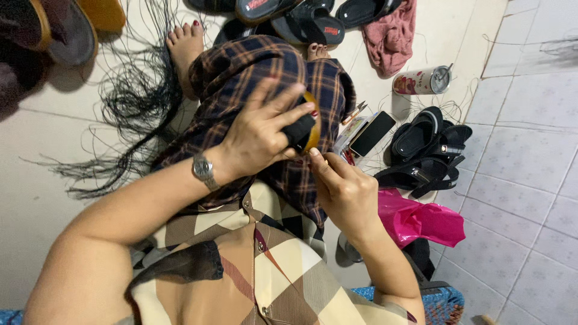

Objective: The person sits on the floor and sews a black slipper using a needle and thread. They hold the slipper between their legs and repeatedly pass the needle through the sole and upper, pulling the thread tight to secure the stitching.

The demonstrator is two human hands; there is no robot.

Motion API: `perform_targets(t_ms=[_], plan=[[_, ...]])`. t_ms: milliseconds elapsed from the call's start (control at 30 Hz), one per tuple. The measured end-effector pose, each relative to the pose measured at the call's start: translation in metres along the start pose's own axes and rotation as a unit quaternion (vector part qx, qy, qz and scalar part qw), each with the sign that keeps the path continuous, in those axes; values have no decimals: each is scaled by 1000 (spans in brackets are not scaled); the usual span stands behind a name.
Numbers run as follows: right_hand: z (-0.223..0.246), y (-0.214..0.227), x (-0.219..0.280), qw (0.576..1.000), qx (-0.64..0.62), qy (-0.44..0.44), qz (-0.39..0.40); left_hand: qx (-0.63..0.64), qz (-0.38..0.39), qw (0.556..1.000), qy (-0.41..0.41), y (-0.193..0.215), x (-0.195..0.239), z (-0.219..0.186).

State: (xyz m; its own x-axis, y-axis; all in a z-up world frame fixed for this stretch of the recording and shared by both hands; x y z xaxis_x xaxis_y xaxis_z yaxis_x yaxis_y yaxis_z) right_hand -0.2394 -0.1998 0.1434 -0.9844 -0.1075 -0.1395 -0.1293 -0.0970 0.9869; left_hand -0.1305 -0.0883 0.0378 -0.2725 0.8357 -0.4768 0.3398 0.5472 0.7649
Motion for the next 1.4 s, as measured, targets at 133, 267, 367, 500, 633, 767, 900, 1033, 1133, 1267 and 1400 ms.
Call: perform_targets(t_ms=[133,267,367,500,633,767,900,1033,1133,1267,1400], plan=[[6,16,15,999,-44,-28,7,-43,-136,989,28,18,38,-35],[8,6,22,997,-2,-60,47,-5,-96,994,57,51,38,-35],[9,-10,25,994,54,-57,72,33,-58,994,90,52,35,-32],[4,-15,26,992,71,-57,93,-6,-25,998,64,33,43,-30],[4,-15,25,997,38,-41,56,446,-21,868,216,68,26,-28],[5,-18,22,997,15,-42,59,718,45,633,286,39,39,-36],[-1,-22,26,996,-19,-51,77,563,28,722,402,23,38,-25],[-6,-29,32,996,28,-29,79,518,46,764,383,23,31,-20],[2,-11,42,982,83,-61,161,545,112,745,368,26,18,-25],[-8,44,69,952,31,-84,292,457,152,812,331,32,15,-32],[-21,3,61,922,-240,-144,268,328,33,923,197,14,20,-32]])
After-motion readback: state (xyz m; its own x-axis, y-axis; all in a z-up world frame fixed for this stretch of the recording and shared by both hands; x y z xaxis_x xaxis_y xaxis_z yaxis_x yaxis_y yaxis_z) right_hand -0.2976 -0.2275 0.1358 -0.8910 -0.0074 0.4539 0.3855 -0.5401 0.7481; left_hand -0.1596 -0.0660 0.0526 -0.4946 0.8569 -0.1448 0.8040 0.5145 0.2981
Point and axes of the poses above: each hand's wrist, its own x-axis away from the middle knuckle, its own y-axis out of the back of the hand, z = x × y, the point moved 5 cm from there along -x, towards the middle knuckle, and after that the axes turned 6 degrees about z, right-handed, at the moved point
